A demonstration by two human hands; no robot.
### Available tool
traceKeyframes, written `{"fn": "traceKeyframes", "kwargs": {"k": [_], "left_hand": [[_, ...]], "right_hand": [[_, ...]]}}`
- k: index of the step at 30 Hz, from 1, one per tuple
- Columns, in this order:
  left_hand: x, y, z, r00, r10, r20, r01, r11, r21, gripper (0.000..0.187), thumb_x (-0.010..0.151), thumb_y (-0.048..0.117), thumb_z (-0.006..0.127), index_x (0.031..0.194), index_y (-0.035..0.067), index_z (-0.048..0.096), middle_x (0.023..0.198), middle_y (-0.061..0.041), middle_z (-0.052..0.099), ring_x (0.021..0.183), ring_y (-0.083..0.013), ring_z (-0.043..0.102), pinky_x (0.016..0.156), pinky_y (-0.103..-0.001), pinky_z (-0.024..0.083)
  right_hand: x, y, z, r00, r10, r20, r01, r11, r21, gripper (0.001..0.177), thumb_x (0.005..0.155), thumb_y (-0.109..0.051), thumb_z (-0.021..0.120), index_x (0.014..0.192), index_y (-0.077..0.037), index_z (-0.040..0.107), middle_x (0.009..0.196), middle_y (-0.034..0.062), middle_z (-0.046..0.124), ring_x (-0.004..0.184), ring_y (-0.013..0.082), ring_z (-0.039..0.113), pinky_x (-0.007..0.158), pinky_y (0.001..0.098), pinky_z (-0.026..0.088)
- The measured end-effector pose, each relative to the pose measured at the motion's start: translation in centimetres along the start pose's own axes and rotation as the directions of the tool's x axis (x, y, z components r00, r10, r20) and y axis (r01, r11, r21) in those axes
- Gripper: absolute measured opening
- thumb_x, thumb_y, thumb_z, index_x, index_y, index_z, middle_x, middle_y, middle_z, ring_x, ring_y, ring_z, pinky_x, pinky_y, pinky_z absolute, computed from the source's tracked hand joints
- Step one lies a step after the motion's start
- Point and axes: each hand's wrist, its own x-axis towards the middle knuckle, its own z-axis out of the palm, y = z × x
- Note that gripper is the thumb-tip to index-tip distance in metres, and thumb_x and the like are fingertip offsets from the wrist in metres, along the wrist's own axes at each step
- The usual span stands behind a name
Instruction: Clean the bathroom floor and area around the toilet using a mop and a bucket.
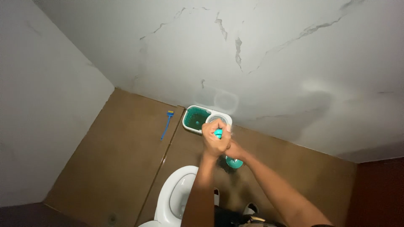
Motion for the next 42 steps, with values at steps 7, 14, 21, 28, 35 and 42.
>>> {"fn": "traceKeyframes", "kwargs": {"k": [7, 14, 21, 28, 35, 42], "left_hand": [[-0.6, -0.3, 0.4, 0.993, -0.117, 0.026, 0.119, 0.983, -0.142, 0.031, 0.094, 0.01, 0.062, 0.068, 0.003, 0.047, 0.055, -0.001, 0.052, 0.049, -0.0087, 0.046, 0.049, -0.028, 0.039], [-2.1, -1.9, 0.8, 0.975, -0.219, 0.05, 0.219, 0.88, -0.422, 0.032, 0.098, 0.009, 0.057, 0.069, 0.001, 0.045, 0.061, -0.003, 0.05, 0.053, -0.0057, 0.039, 0.047, -0.026, 0.032], [-2.3, -2.2, 1.3, 0.967, -0.247, 0.055, 0.242, 0.84, -0.486, 0.033, 0.1, 0.009, 0.053, 0.07, 0.003, 0.041, 0.058, -0.001, 0.045, 0.05, -0.0067, 0.037, 0.046, -0.026, 0.03], [-2.4, -2.8, 2.4, 0.967, -0.241, 0.079, 0.247, 0.83, -0.501, 0.035, 0.102, 0.01, 0.05, 0.069, 0.004, 0.04, 0.057, -0.001, 0.042, 0.05, -0.0078, 0.035, 0.046, -0.026, 0.029], [-2.1, -2.7, 2.8, 0.977, -0.2, 0.076, 0.211, 0.844, -0.493, 0.036, 0.103, 0.012, 0.049, 0.07, 0.005, 0.037, 0.057, 0.0, 0.039, 0.05, -0.008, 0.034, 0.049, -0.028, 0.03], [-2.4, -3.6, 2.9, 0.973, -0.23, 0.014, 0.202, 0.823, -0.531, 0.036, 0.103, 0.013, 0.05, 0.069, 0.004, 0.039, 0.055, 0.0, 0.039, 0.048, -0.0078, 0.033, 0.046, -0.027, 0.03]], "right_hand": [[-0.6, 0.7, -0.7, 1.0, -0.013, -0.003, 0.013, 0.998, -0.058, 0.026, 0.086, -0.018, 0.065, 0.108, -0.003, 0.065, 0.102, 0.0104, 0.071, 0.097, 0.0167, 0.062, 0.084, 0.0371, 0.053], [-0.5, 6.7, -0.7, 1.0, -0.007, 0.001, 0.007, 0.966, -0.259, 0.016, 0.078, -0.012, 0.069, 0.077, 0.002, 0.062, 0.07, 0.0147, 0.064, 0.064, 0.0213, 0.057, 0.062, 0.0419, 0.048], [-2.1, 4.9, -2.2, 0.998, 0.04, 0.04, -0.028, 0.965, -0.259, 0.024, 0.08, -0.019, 0.073, 0.078, 0.003, 0.065, 0.066, 0.0157, 0.062, 0.059, 0.0186, 0.053, 0.059, 0.0413, 0.046], [-2.4, 6.1, -2.7, 0.992, 0.129, -0.001, -0.126, 0.96, -0.249, 0.024, 0.08, -0.021, 0.072, 0.083, 0.002, 0.068, 0.068, 0.0149, 0.065, 0.062, 0.0174, 0.055, 0.061, 0.0414, 0.048], [-2.2, 6.8, -2.8, 0.998, 0.054, -0.013, -0.055, 0.952, -0.302, 0.024, 0.078, -0.019, 0.07, 0.083, 0.003, 0.063, 0.07, 0.0176, 0.065, 0.063, 0.0231, 0.059, 0.064, 0.0421, 0.051], [-1.8, 6.1, -3.2, 0.994, -0.106, 0.02, 0.107, 0.948, -0.299, 0.024, 0.076, -0.018, 0.067, 0.09, 0.001, 0.063, 0.076, 0.0236, 0.065, 0.061, 0.0318, 0.062, 0.063, 0.0443, 0.052]]}}
